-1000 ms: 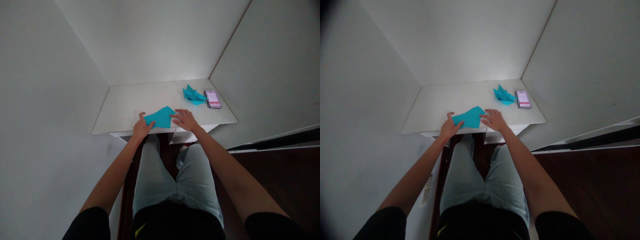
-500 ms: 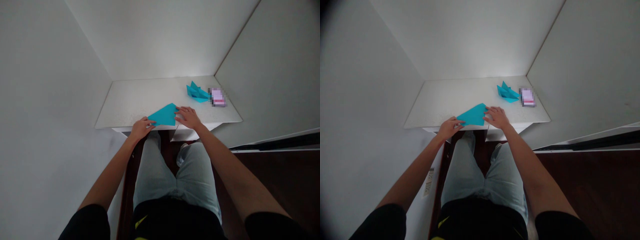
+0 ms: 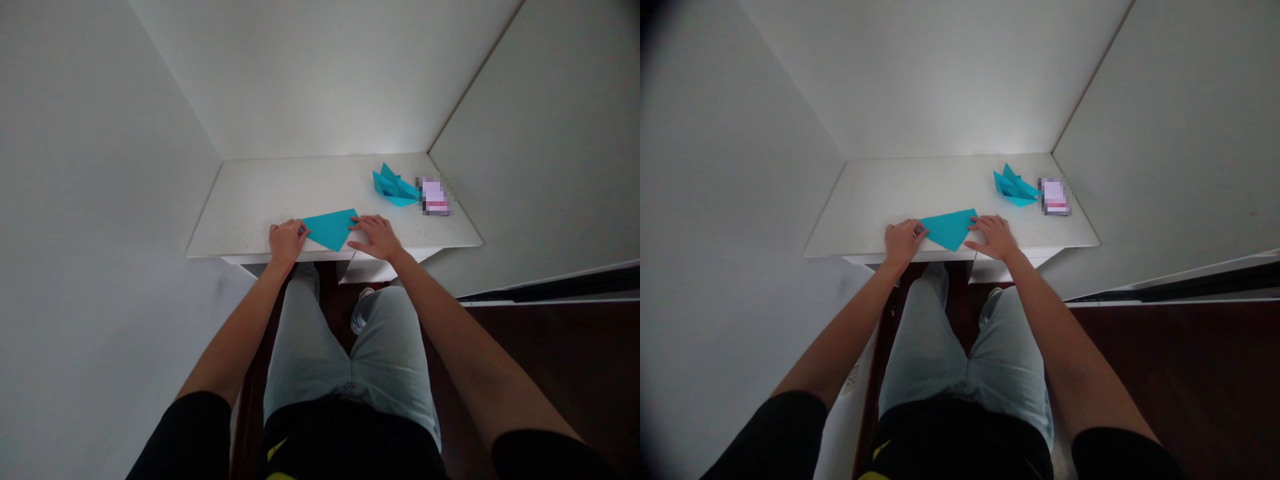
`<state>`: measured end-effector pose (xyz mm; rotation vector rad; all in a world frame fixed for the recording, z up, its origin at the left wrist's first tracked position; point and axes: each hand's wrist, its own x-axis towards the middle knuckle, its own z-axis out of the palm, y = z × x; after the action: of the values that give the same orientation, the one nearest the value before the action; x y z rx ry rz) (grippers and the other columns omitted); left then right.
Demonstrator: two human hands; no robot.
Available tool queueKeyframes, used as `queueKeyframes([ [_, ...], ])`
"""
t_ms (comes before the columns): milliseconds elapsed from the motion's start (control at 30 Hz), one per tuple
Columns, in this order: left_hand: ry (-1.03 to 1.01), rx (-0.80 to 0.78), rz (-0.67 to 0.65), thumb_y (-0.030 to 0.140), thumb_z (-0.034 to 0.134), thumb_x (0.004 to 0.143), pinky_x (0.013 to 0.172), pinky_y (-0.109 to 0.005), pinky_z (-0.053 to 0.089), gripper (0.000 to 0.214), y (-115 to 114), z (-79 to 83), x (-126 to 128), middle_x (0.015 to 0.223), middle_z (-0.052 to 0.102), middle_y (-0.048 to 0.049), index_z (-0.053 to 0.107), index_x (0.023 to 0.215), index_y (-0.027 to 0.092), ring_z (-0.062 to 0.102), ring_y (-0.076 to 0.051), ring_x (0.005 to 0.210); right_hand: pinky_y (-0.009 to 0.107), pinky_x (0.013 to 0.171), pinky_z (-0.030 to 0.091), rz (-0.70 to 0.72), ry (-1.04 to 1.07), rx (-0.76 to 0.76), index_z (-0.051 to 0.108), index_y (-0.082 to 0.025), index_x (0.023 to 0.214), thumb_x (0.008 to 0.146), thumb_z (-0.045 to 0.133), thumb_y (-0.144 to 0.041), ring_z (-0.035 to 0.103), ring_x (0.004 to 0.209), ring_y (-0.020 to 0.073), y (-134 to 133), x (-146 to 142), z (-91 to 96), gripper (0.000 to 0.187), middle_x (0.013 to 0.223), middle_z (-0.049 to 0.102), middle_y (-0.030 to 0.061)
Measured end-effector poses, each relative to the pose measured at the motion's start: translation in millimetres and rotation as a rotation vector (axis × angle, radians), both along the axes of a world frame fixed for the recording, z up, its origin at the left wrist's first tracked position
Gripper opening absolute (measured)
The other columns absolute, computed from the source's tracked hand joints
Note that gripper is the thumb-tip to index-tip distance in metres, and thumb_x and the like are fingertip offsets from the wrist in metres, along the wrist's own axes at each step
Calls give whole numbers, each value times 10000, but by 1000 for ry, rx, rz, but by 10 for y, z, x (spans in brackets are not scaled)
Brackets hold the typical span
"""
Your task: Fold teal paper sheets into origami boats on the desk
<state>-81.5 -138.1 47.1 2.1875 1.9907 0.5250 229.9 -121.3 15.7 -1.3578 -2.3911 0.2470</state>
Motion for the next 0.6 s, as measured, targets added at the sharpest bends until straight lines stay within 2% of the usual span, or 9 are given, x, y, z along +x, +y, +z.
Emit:
queueKeyframes([
  [167, 44, 34, -11, 436, 478, 1118, 1117, -548, 363, 374, -70, -44, 39, 1327, 791, -80, 824, 1139, 296, 640, -346, 1248, 622, 1203, 363, 40, 7, 21, 754, -330, 1378, 947, 683, -740, 552, 1406, 405, -27, 24, 2, 599, 1547, 672, 86],
  [233, 29, 47, -62, 470, 423, 1129, 1190, -565, 318, 440, -157, -93, 65, 1437, 757, -60, 813, 1247, 303, 605, -350, 1336, 605, 1184, 378, 44, 5, 28, 754, -333, 1391, 937, 685, -761, 555, 1387, 402, -32, 34, -1, 628, 1521, 682, 93],
  [333, 16, 67, -83, 556, 440, 1105, 1272, -587, 239, 526, -220, -162, 110, 1606, 641, -76, 720, 1459, 285, 531, -369, 1466, 604, 1178, 376, 61, -9, 39, 732, -326, 1446, 914, 671, -819, 551, 1367, 409, -21, 49, -24, 728, 1487, 690, 112],
  [467, 42, 58, 16, 641, 477, 1066, 1306, -600, 209, 611, -39, -190, 146, 1665, 577, -106, 679, 1515, 280, 496, -381, 1514, 626, 1187, 366, 85, -22, 51, 667, -308, 1546, 876, 675, -868, 544, 1352, 428, 8, 70, -69, 873, 1474, 691, 127],
  [600, 74, -16, 35, 597, 502, 1057, 1286, -589, 275, 602, 197, -171, 117, 1737, 485, -80, 606, 1586, 330, 419, -365, 1569, 623, 1197, 379, 139, -11, 50, 675, -310, 1541, 881, 694, -848, 569, 1339, 415, 11, 92, -81, 852, 1483, 686, 127],
])
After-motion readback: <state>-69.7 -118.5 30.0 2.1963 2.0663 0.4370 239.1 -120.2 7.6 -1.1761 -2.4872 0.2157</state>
